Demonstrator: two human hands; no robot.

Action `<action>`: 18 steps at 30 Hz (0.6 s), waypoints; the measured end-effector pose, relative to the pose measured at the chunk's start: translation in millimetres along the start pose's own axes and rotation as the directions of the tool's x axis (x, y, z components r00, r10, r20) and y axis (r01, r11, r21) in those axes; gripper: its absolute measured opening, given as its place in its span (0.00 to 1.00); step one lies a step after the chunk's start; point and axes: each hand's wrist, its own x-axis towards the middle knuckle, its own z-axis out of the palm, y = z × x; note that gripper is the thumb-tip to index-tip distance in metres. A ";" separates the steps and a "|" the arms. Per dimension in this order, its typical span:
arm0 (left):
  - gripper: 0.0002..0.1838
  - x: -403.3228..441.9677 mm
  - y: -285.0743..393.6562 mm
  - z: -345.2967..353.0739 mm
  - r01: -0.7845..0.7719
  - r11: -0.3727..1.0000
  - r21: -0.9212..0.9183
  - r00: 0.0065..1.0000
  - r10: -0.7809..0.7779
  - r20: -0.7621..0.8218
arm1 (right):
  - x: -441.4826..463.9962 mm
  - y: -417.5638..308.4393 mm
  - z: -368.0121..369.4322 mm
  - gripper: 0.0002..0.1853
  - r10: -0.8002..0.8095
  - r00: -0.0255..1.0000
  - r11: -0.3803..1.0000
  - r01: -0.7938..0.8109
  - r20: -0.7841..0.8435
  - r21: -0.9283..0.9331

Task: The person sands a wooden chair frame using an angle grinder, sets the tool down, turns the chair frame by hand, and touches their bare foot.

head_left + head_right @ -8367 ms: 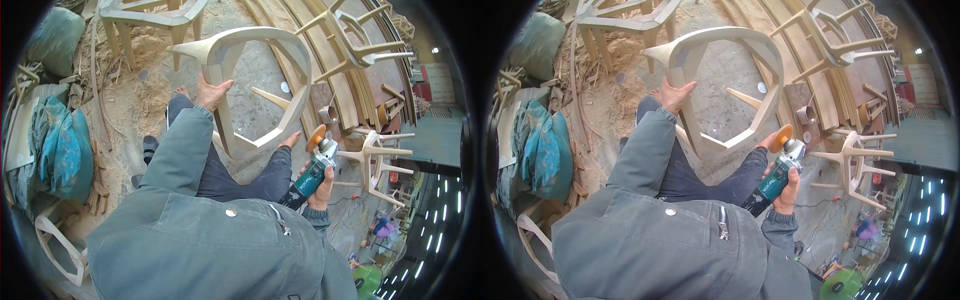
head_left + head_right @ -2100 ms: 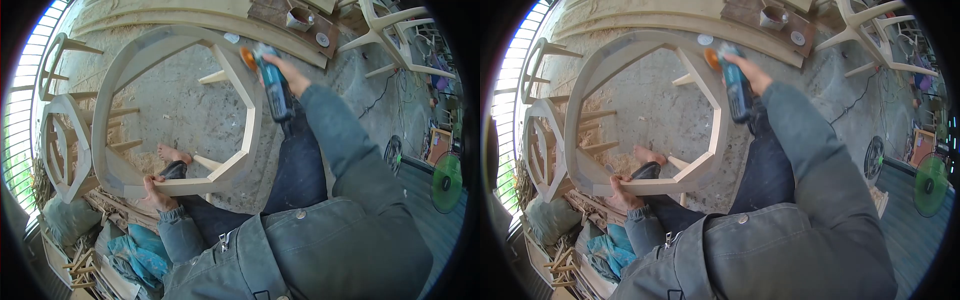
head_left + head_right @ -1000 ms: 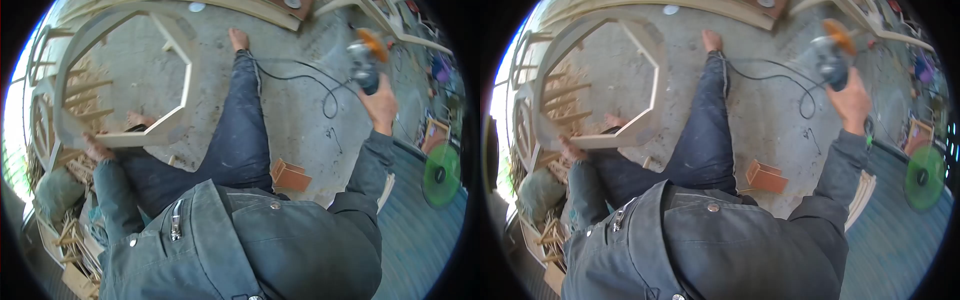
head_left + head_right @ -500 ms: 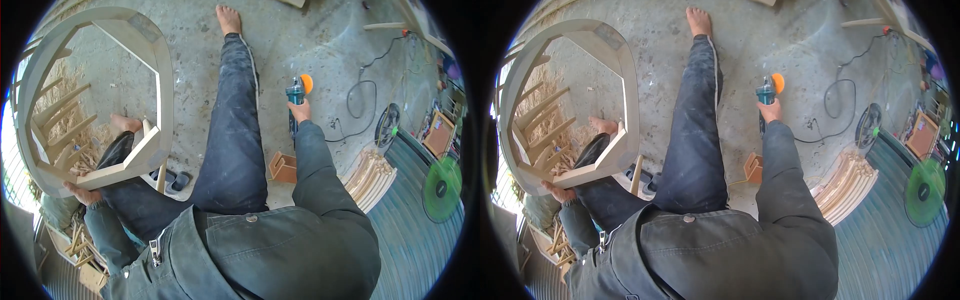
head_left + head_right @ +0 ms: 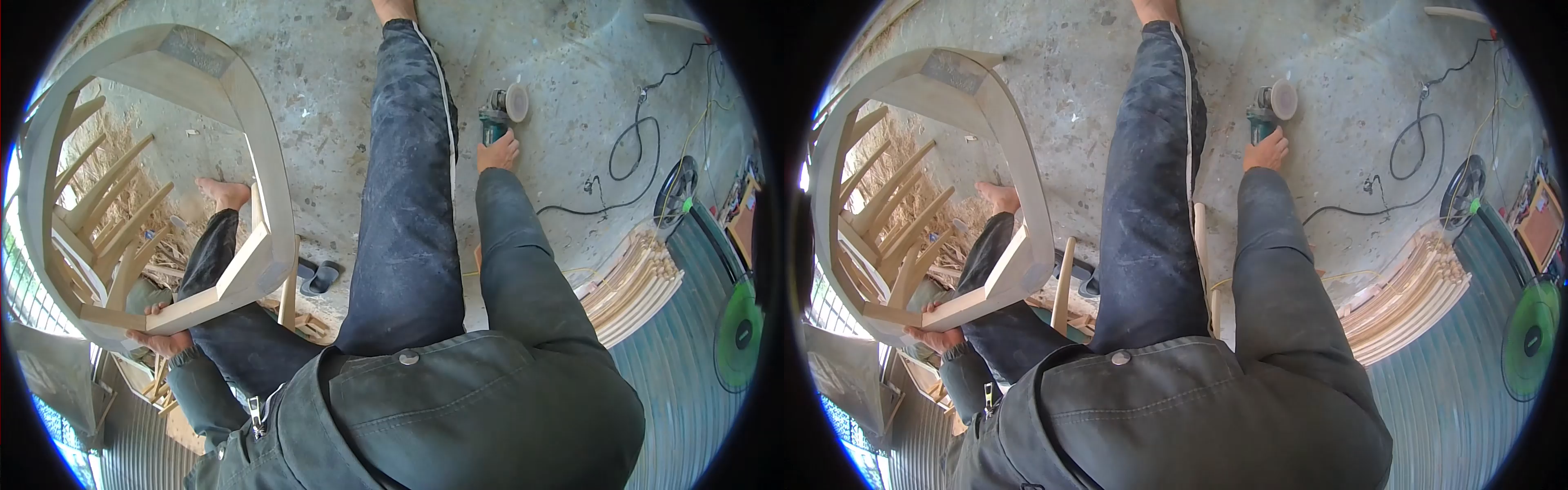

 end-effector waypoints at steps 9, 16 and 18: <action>0.35 6.8 -7.8 -5.3 0.041 0.990 -0.138 0.998 -0.034 0.051 | -25.2 -20.2 13.4 0.45 0.031 0.993 0.992 -0.044 0.111 0.118; 0.36 -2.5 -15.5 10.4 0.013 0.985 -0.174 1.000 -0.011 0.009 | -55.0 3.8 32.1 0.33 -0.040 0.998 0.964 0.050 -0.045 0.261; 0.36 -3.6 -20.0 14.7 -0.040 0.987 -0.158 0.999 0.038 -0.014 | -60.9 2.1 18.8 0.29 -0.025 1.000 0.941 0.026 -0.009 0.339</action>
